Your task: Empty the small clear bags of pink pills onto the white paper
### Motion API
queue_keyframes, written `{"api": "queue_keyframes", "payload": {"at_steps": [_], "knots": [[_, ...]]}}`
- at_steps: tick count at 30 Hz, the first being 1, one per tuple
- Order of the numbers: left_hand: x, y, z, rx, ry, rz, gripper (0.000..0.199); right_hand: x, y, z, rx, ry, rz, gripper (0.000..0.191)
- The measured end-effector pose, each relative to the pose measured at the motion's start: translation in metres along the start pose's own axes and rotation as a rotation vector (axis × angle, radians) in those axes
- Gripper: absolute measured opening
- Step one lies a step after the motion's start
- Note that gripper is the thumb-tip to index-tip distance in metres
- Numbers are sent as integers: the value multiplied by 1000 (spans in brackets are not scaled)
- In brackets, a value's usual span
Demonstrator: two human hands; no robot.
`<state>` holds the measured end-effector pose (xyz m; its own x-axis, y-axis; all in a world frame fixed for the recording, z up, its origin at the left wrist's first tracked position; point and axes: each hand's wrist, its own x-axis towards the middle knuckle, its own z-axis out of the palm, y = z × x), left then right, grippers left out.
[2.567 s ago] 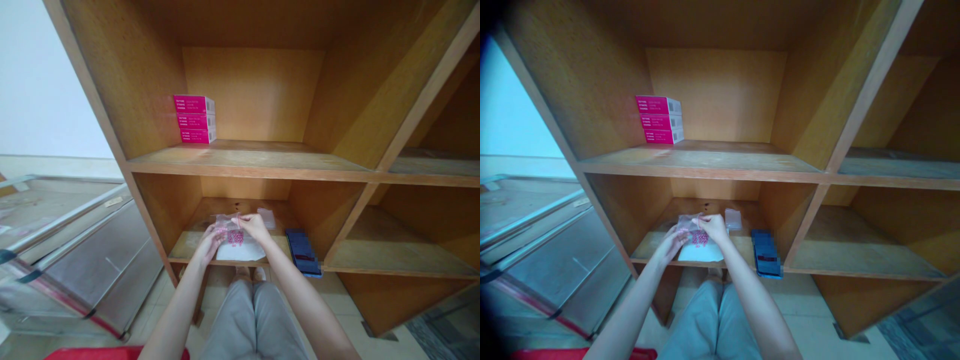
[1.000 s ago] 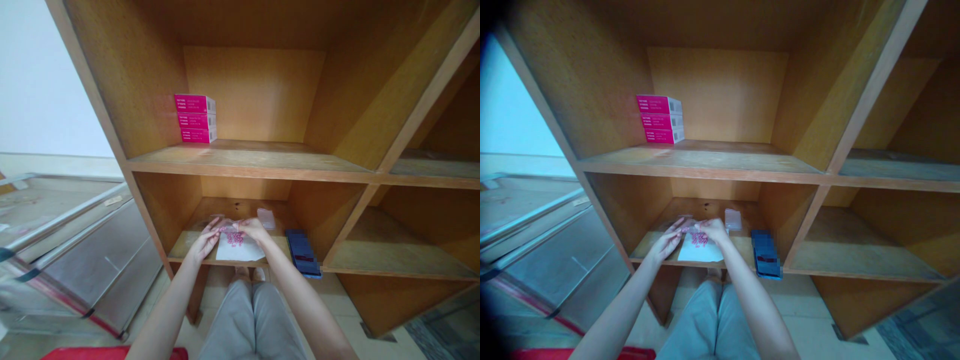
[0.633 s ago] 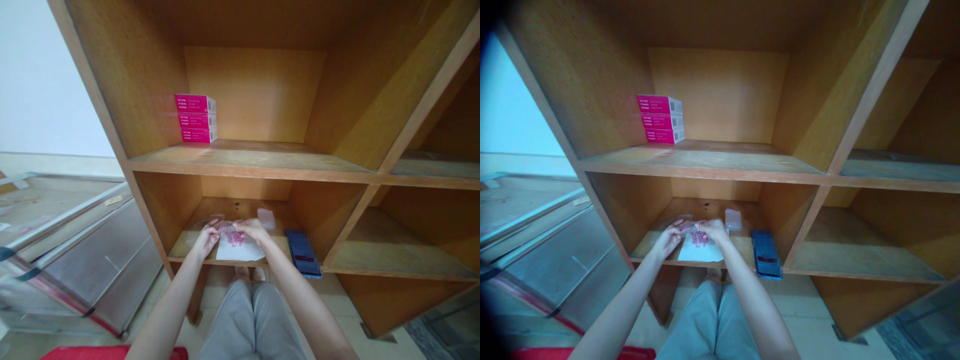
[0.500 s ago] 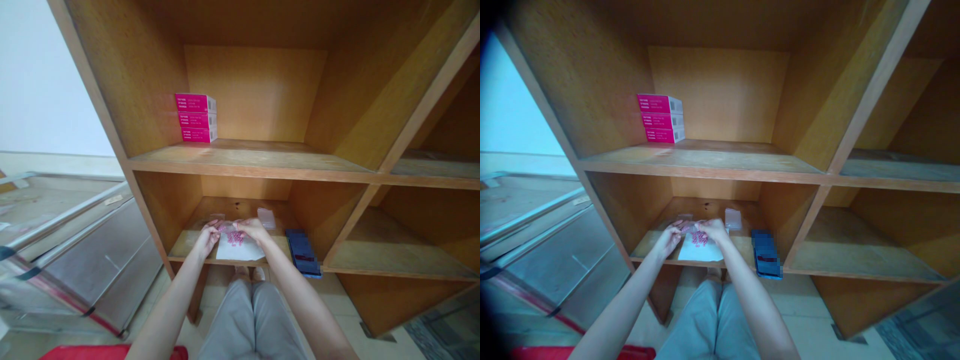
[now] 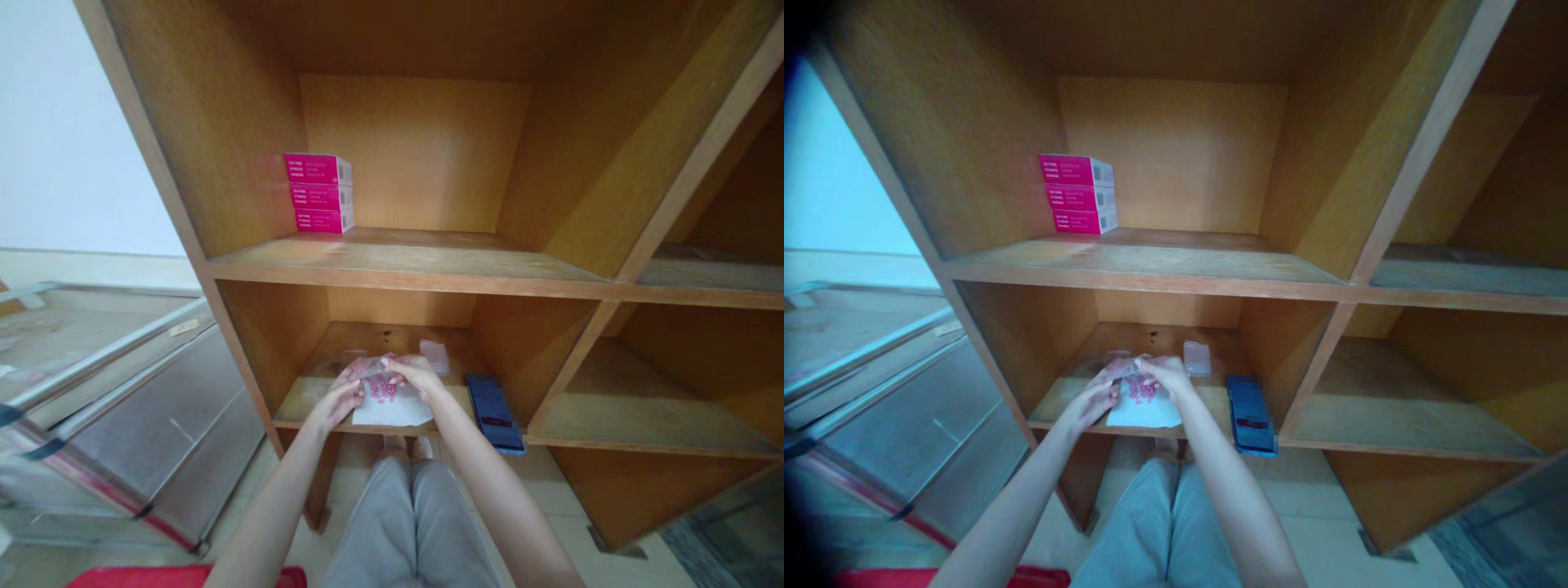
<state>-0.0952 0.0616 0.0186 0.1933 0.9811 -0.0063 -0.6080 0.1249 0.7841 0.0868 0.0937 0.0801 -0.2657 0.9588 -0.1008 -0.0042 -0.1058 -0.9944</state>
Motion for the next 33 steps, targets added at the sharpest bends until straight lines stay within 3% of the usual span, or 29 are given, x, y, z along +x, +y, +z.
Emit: {"api": "queue_keyframes", "payload": {"at_steps": [4, 10, 18, 25, 28, 33], "knots": [[2, -8, 4, 80, -32, -67, 53, 0, 2, 3, 25, -42, 5, 27], [7, -7, 17, 37, -113, -14, 62, -7, -1, 5, 60, -149, -8, 26], [13, -12, 16, -16, -105, 16, 49, -11, 0, 5, 87, -251, -58, 29], [16, -13, 14, -57, -86, 71, 43, 7, 17, -8, 54, -164, -48, 30], [17, -12, 10, -63, -53, 68, 42, 13, 25, -13, 69, -65, -23, 27], [19, -12, 8, -75, -14, 65, 38, 9, 34, -5, 46, 87, -115, 26]]}}
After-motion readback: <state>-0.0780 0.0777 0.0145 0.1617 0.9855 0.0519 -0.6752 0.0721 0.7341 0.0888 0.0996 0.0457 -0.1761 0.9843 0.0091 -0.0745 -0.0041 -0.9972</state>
